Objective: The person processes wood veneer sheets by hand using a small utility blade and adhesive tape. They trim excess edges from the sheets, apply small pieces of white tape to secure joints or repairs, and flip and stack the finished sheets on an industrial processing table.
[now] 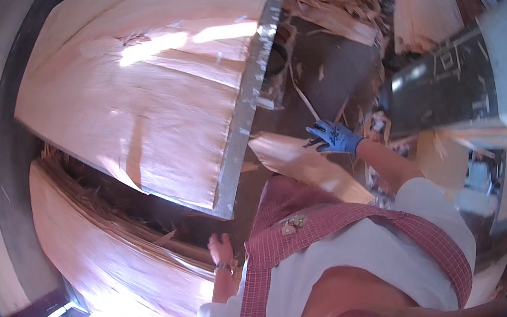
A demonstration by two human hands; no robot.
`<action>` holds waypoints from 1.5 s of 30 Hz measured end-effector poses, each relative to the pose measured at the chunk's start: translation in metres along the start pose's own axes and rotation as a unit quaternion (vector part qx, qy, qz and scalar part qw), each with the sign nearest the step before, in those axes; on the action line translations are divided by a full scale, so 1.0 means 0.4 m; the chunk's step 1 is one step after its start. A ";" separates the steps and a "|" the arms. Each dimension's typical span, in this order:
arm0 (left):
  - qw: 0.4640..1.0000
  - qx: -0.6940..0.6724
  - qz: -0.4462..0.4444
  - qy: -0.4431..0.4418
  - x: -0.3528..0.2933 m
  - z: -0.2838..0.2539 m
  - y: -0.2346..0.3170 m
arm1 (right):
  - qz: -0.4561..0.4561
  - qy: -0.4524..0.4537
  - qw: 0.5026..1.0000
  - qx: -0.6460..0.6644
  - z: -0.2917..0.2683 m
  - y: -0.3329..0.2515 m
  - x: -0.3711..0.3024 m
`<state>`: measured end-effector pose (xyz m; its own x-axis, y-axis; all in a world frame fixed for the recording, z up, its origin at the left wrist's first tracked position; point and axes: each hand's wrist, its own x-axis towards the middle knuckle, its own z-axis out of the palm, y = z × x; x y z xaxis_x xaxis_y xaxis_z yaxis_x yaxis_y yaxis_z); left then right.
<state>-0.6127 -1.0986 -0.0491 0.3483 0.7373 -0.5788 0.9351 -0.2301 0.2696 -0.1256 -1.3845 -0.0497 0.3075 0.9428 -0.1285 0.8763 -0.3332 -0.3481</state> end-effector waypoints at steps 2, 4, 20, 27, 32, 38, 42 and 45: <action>0.975 -0.050 -0.061 0.208 -0.033 -0.015 0.120 | -0.060 0.033 0.996 -0.059 -0.060 0.094 0.103; 0.954 -0.098 -0.064 0.276 -0.009 -0.040 0.266 | -0.084 0.002 0.992 -0.090 -0.127 0.206 0.211; 0.821 -0.065 -0.312 0.473 0.204 -0.142 0.602 | -0.025 0.253 0.957 -0.143 -0.680 0.833 1.239; 0.837 -0.084 -0.221 0.494 0.392 -0.468 1.154 | -0.032 0.126 0.904 -0.408 -0.747 1.139 1.547; 0.882 -0.129 -0.064 0.448 0.666 -0.630 1.575 | -0.138 0.117 0.925 -0.334 -0.816 1.268 1.589; 0.932 -0.183 -0.036 0.311 0.993 -0.691 2.039 | -0.164 0.030 0.981 -0.104 -0.924 1.393 1.641; 0.938 -0.107 0.036 0.328 1.122 -0.671 2.184 | -0.058 -0.157 0.949 0.266 -0.978 1.307 1.581; 0.942 -0.121 0.102 0.297 1.231 -0.670 2.368 | -0.249 0.042 0.918 0.307 -0.853 1.404 1.535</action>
<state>0.4272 -0.7831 0.1276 0.3531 0.9354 0.0165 0.7854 -0.3060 0.5380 0.6819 -0.9906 -0.0071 -0.0237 0.9675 0.2518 0.5502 0.2229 -0.8048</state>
